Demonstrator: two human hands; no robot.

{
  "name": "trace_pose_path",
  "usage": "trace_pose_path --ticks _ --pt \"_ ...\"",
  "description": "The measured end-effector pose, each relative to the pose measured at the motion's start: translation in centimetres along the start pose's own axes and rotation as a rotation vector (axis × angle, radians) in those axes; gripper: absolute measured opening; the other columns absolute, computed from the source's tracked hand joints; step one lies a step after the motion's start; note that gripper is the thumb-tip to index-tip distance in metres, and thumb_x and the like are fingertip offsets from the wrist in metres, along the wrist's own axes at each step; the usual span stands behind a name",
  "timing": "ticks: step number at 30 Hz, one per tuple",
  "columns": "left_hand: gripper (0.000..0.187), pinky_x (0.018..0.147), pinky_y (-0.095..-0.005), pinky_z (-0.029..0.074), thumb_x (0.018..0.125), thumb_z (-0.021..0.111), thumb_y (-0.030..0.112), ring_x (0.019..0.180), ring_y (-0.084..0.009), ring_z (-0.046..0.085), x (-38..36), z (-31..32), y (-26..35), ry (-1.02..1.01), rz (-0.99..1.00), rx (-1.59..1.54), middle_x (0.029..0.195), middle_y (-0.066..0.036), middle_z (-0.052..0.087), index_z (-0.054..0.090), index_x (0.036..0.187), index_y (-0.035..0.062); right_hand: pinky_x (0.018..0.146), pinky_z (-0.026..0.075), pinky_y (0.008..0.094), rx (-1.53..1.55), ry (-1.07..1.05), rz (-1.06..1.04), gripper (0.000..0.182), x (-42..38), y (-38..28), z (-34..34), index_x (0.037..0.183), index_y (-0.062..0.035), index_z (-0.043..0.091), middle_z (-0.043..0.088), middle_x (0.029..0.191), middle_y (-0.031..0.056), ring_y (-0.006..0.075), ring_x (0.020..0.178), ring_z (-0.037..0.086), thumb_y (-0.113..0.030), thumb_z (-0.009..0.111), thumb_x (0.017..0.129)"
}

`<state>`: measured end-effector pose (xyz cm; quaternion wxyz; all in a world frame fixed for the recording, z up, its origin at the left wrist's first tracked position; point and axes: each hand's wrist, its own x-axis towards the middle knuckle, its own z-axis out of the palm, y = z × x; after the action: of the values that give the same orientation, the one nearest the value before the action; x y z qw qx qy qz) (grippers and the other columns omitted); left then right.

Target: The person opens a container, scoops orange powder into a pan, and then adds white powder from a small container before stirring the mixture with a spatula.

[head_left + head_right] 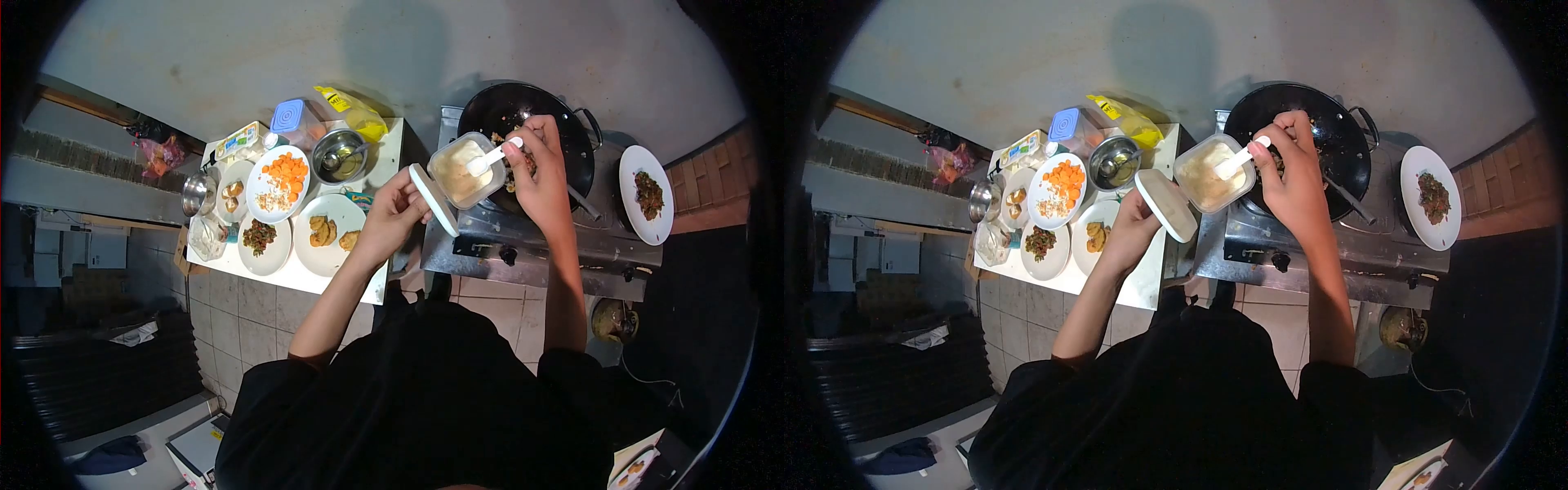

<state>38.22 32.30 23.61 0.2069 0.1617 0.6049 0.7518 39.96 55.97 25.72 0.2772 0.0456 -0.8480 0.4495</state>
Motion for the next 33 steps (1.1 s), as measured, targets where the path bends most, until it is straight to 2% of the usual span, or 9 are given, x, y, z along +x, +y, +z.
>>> trace_pose_path --ticks 12,17,19,20,22,24,28,31,33 --pt "0.014 0.068 -0.0225 0.043 0.098 0.055 -0.002 0.073 -0.0075 0.050 -0.3 -1.2 -1.1 0.047 -0.051 0.038 0.088 -0.001 0.060 0.055 0.111 0.0010 0.079 0.043 0.0274 0.163 0.107 0.139 0.019 0.3 4.3 -2.0 0.097 0.0018 0.066 0.052 0.096 0.0034 0.0123 0.089 0.052 -0.017 0.064 0.097" --pt "0.012 0.069 -0.0235 0.044 0.098 0.054 -0.002 0.074 -0.0079 0.052 -1.0 -2.3 -1.2 0.098 -0.059 0.082 0.088 -0.001 0.061 0.056 0.109 0.0015 0.083 0.044 0.0303 0.071 0.234 0.143 0.018 1.5 8.0 -4.5 0.096 0.0000 0.066 0.053 0.099 0.0072 0.0208 0.093 0.055 -0.018 0.065 0.096" --pt "0.011 0.069 -0.0237 0.044 0.097 0.054 -0.002 0.074 -0.0079 0.052 -1.1 -2.3 -1.0 0.115 -0.061 0.077 0.088 -0.001 0.061 0.056 0.108 0.0015 0.083 0.045 0.0369 -0.454 0.281 -0.076 0.013 1.3 11.3 -3.7 0.097 -0.0022 0.065 0.052 0.101 0.0109 0.0289 0.092 0.055 -0.015 0.065 0.094" --pt "0.011 0.068 -0.0238 0.044 0.097 0.054 -0.003 0.074 -0.0079 0.052 -1.2 -2.4 -0.9 0.132 -0.066 0.077 0.087 -0.001 0.060 0.056 0.107 0.0016 0.083 0.045 0.0369 -0.459 0.282 -0.073 0.013 0.7 12.0 -3.2 0.097 -0.0022 0.065 0.052 0.101 0.0109 0.0289 0.092 0.055 -0.015 0.065 0.094" --pt "0.012 0.068 -0.0240 0.045 0.097 0.054 -0.004 0.074 -0.0081 0.053 -1.1 -2.6 -0.8 0.132 -0.063 0.078 0.086 -0.001 0.060 0.057 0.107 0.0015 0.080 0.044 0.0432 -0.805 0.252 -0.156 0.012 0.4 12.8 -2.6 0.099 -0.0047 0.064 0.050 0.102 0.0137 0.0346 0.092 0.054 -0.013 0.066 0.091" --pt "0.014 0.068 -0.0241 0.045 0.096 0.053 -0.005 0.074 -0.0082 0.053 -1.4 -3.0 -1.0 0.139 -0.076 0.104 0.087 -0.002 0.060 0.057 0.108 0.0013 0.077 0.043 0.0451 -0.805 0.273 -0.150 0.014 0.1 13.1 -3.3 0.100 -0.0052 0.063 0.051 0.102 0.0134 0.0336 0.092 0.054 -0.014 0.068 0.091" --pt "0.017 0.067 -0.0240 0.045 0.096 0.053 -0.006 0.073 -0.0084 0.053 -1.7 -3.4 -1.2 0.171 -0.077 0.066 0.088 -0.002 0.061 0.056 0.111 0.0007 0.074 0.043 0.0398 -0.684 0.438 -0.070 0.012 0.7 8.4 -4.6 0.097 -0.0029 0.065 0.050 0.100 0.0122 0.0299 0.088 0.054 -0.014 0.068 0.092" --pt "0.018 0.067 -0.0236 0.045 0.096 0.054 -0.005 0.073 -0.0083 0.053 -2.0 -3.8 -0.5 0.168 -0.113 0.091 0.089 -0.002 0.060 0.056 0.113 0.0007 0.078 0.043 0.0342 -0.073 0.369 0.107 0.013 0.7 2.4 -3.6 0.097 -0.0021 0.069 0.047 0.099 0.0085 0.0215 0.087 0.050 -0.014 0.067 0.092" --pt "0.018 0.067 -0.0235 0.044 0.096 0.055 -0.004 0.074 -0.0082 0.053 -2.4 -4.4 -0.7 0.158 -0.084 0.059 0.091 -0.002 0.061 0.055 0.114 0.0007 0.081 0.043 0.0329 -0.057 0.231 -0.088 0.014 0.3 -1.1 -1.3 0.096 -0.0017 0.069 0.046 0.099 0.0082 0.0211 0.088 0.048 -0.013 0.070 0.088"
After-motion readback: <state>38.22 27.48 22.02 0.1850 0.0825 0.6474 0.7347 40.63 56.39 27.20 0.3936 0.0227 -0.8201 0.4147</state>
